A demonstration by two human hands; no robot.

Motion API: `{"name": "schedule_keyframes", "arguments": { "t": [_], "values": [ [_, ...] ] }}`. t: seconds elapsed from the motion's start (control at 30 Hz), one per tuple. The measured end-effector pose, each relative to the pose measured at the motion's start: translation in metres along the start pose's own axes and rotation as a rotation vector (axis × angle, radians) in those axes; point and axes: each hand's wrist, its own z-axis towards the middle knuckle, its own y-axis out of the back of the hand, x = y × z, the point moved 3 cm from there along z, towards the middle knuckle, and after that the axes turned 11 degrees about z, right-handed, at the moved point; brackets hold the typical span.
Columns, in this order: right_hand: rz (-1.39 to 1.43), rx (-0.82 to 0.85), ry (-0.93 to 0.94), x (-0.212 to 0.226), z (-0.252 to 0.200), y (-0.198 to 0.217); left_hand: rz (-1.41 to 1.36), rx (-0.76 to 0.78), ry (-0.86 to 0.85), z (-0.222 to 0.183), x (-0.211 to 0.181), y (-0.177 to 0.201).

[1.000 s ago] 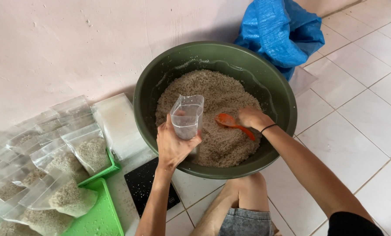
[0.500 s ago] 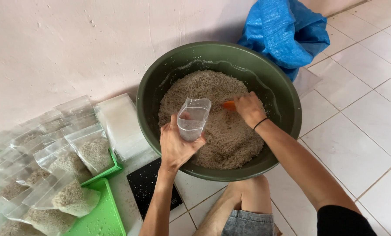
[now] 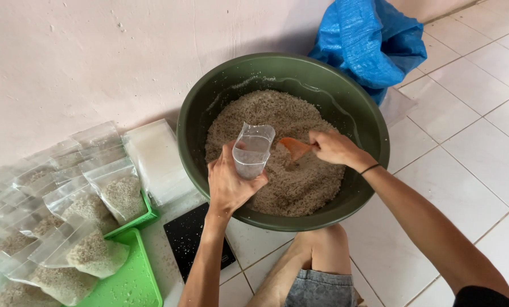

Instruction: Manually filling small plastic bags with a granular substance, weighing them on a digital scale, and organizing them on a tray.

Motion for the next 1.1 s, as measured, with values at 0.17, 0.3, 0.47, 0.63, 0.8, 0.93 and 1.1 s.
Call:
{"name": "schedule_keyframes", "arguments": {
  "t": [0.17,0.3,0.47,0.63,0.8,0.93,1.1],
  "values": [
    [0.331,-0.059,-0.169,0.011,-0.032,0.034,0.052,0.13,0.01,0.003,-0.008,0.005],
    [0.477,-0.18,-0.076,0.057,-0.072,0.08,0.083,0.196,0.021,0.005,-0.002,-0.005],
    [0.353,-0.289,0.183,0.105,-0.105,0.125,0.317,0.015,-0.198,0.0,0.001,-0.019],
    [0.131,-0.28,0.195,0.16,-0.122,0.126,0.306,0.116,-0.083,0.004,-0.007,-0.008],
    [-0.088,-0.287,0.226,0.18,-0.125,0.106,0.246,0.327,0.084,0.006,-0.008,-0.006],
    [-0.207,-0.324,0.283,0.186,-0.128,0.096,0.218,0.326,0.1,0.005,-0.008,-0.004],
    [-0.217,-0.378,0.409,0.175,-0.13,0.092,0.202,0.318,0.108,0.005,-0.006,-0.006]
  ]
}}
